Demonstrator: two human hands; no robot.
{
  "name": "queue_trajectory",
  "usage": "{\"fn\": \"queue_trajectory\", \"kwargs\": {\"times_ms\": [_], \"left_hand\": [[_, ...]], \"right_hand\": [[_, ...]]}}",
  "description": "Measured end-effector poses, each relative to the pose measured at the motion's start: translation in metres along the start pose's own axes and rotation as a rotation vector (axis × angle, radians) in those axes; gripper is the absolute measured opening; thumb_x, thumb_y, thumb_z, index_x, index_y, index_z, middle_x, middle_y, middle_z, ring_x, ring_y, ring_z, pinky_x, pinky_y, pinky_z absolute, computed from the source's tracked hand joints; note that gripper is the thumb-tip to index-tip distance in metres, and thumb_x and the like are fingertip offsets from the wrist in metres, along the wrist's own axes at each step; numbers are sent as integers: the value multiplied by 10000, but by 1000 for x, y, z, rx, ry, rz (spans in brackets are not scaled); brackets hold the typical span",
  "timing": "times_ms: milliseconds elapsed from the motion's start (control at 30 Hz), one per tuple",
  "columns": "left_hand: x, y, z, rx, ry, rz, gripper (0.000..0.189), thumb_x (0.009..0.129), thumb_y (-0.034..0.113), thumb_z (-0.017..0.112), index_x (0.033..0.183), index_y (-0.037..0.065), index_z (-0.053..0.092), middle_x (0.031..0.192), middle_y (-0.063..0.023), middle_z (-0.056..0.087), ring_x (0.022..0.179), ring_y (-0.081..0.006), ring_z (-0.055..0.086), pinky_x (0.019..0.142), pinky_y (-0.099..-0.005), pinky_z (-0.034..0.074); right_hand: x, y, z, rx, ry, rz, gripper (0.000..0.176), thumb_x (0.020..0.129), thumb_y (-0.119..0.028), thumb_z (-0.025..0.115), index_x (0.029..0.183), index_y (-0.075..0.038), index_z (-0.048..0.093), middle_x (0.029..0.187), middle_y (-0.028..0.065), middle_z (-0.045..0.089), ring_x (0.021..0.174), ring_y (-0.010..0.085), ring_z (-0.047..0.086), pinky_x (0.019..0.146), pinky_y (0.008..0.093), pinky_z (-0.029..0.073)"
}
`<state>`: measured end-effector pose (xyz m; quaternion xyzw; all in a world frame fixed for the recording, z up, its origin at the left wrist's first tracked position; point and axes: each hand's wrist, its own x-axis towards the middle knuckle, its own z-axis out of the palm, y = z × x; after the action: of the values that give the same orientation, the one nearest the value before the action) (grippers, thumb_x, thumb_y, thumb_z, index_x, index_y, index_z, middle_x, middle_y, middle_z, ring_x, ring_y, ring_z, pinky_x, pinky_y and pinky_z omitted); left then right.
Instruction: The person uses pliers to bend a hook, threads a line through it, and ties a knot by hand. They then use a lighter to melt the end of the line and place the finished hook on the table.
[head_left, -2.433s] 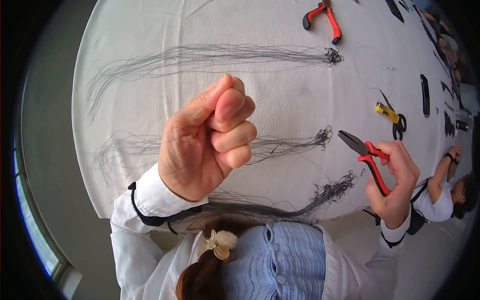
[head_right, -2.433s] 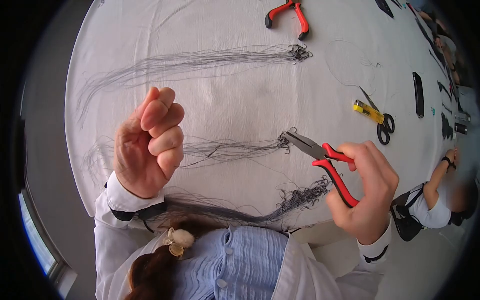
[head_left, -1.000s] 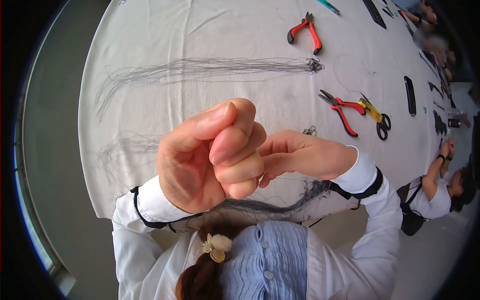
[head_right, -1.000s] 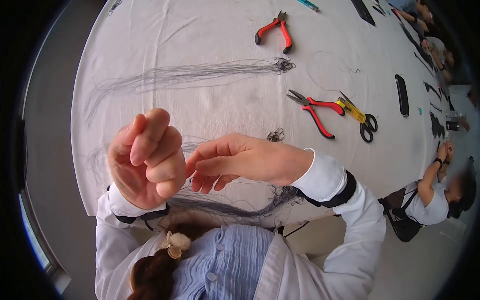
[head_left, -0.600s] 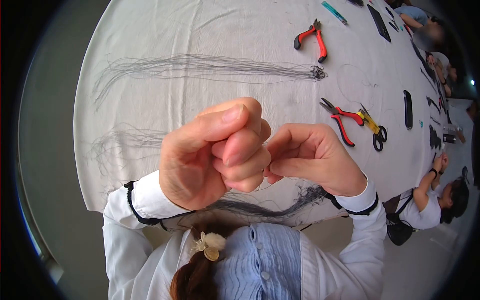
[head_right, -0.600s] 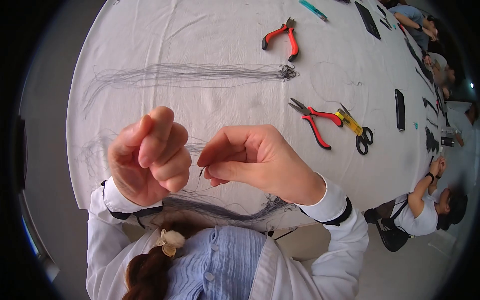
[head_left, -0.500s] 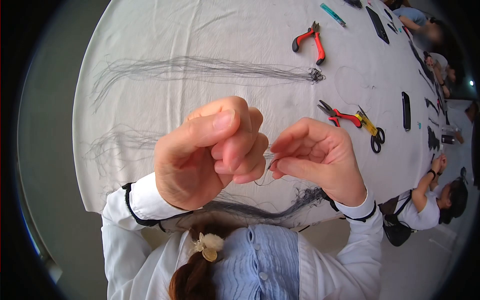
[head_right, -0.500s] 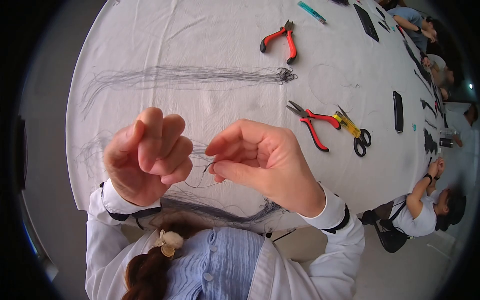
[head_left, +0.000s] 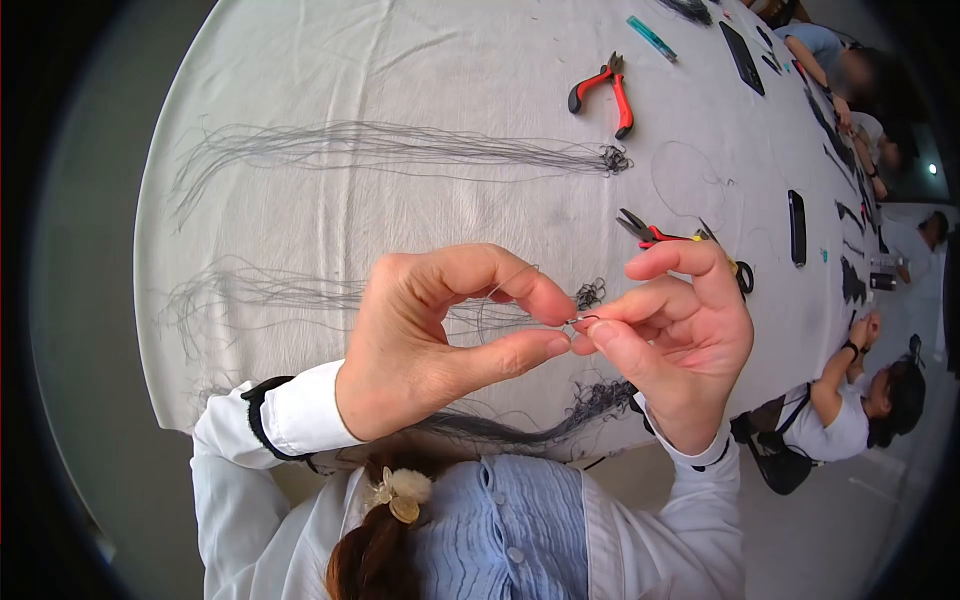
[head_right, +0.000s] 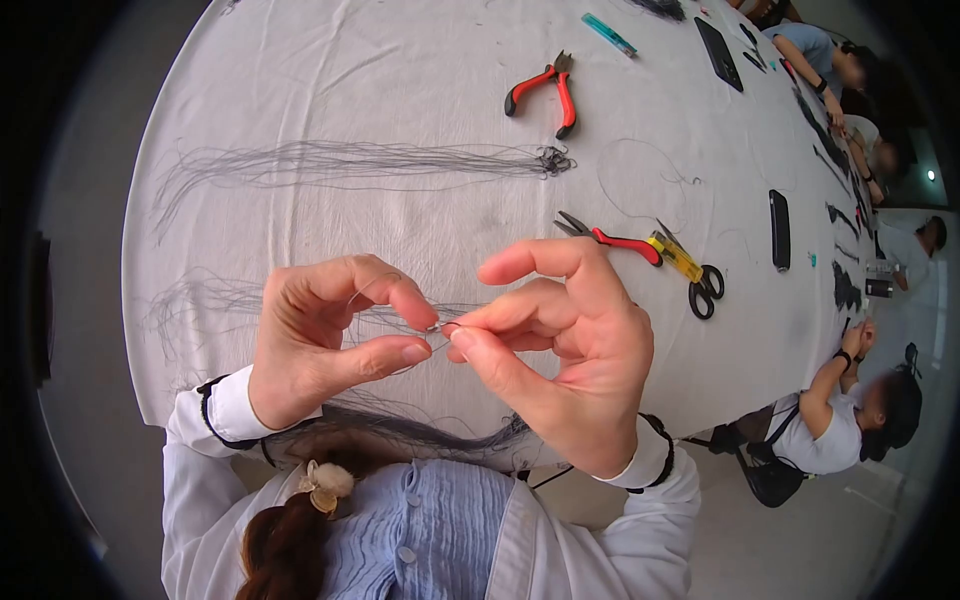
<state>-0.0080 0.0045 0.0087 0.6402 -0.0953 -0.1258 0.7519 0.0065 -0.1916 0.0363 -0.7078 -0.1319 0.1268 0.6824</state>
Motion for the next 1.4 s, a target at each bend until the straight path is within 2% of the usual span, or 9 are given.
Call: {"fn": "queue_trajectory", "kwargs": {"times_ms": [433,600,633,700,900,1000,1100,1233,1400], "left_hand": [[0,-3,1,-28,6,-3,100,736,-23,688,809,0,623,811,-73,636,801,-140,593,752,-288,461],[-1,-2,1,95,67,6,107,698,-41,689,762,7,617,785,-62,636,763,-137,577,728,-279,441],[-1,-2,0,93,67,4,107,698,-41,689,762,7,617,785,-62,636,763,-137,577,728,-279,441],[0,-4,0,222,98,91,75,700,26,699,734,3,636,735,-61,661,708,-104,623,677,-240,476],[-2,-6,0,235,104,97,70,688,16,692,690,-4,626,709,-64,660,681,-111,627,649,-234,477],[-3,-1,2,107,109,-70,104,665,-39,689,667,12,598,692,-45,637,704,-112,563,759,-284,450],[-2,2,2,62,110,-170,88,671,-27,686,674,13,607,688,-45,647,698,-98,565,782,-281,448],[-1,-1,0,92,72,-160,72,677,-21,681,680,5,614,705,-57,655,699,-92,575,753,-270,455],[-1,-4,1,-146,38,-270,59,696,-33,670,710,-24,613,728,-76,657,701,-88,602,674,-227,470]], "right_hand": [[-1,8,4,-89,40,-24,207,766,67,630,940,42,523,786,98,657,764,165,666,690,243,551],[9,4,-1,-569,17,-392,227,640,72,705,833,-23,633,821,73,636,720,169,615,590,252,499],[8,2,-3,-569,16,-390,227,640,72,705,833,-23,633,821,73,636,720,169,615,590,252,499],[6,2,-6,-824,-25,-536,282,572,61,724,826,-44,663,803,40,597,699,182,526,547,258,445],[2,14,-1,-986,35,-788,366,480,-3,721,842,-51,686,785,17,563,711,183,496,542,262,451],[1,13,0,-1109,30,-874,334,480,-48,677,814,-57,690,770,20,558,712,178,501,548,259,481],[5,18,5,-1104,86,-968,286,502,-82,651,784,-63,694,756,19,556,706,168,504,561,255,513],[5,21,8,-1147,109,-1026,280,490,-95,653,765,-72,697,743,5,557,691,152,504,562,263,533],[-5,22,9,-1345,127,-1114,167,597,-63,689,761,-92,684,751,-28,525,724,122,507,691,276,550]]}}
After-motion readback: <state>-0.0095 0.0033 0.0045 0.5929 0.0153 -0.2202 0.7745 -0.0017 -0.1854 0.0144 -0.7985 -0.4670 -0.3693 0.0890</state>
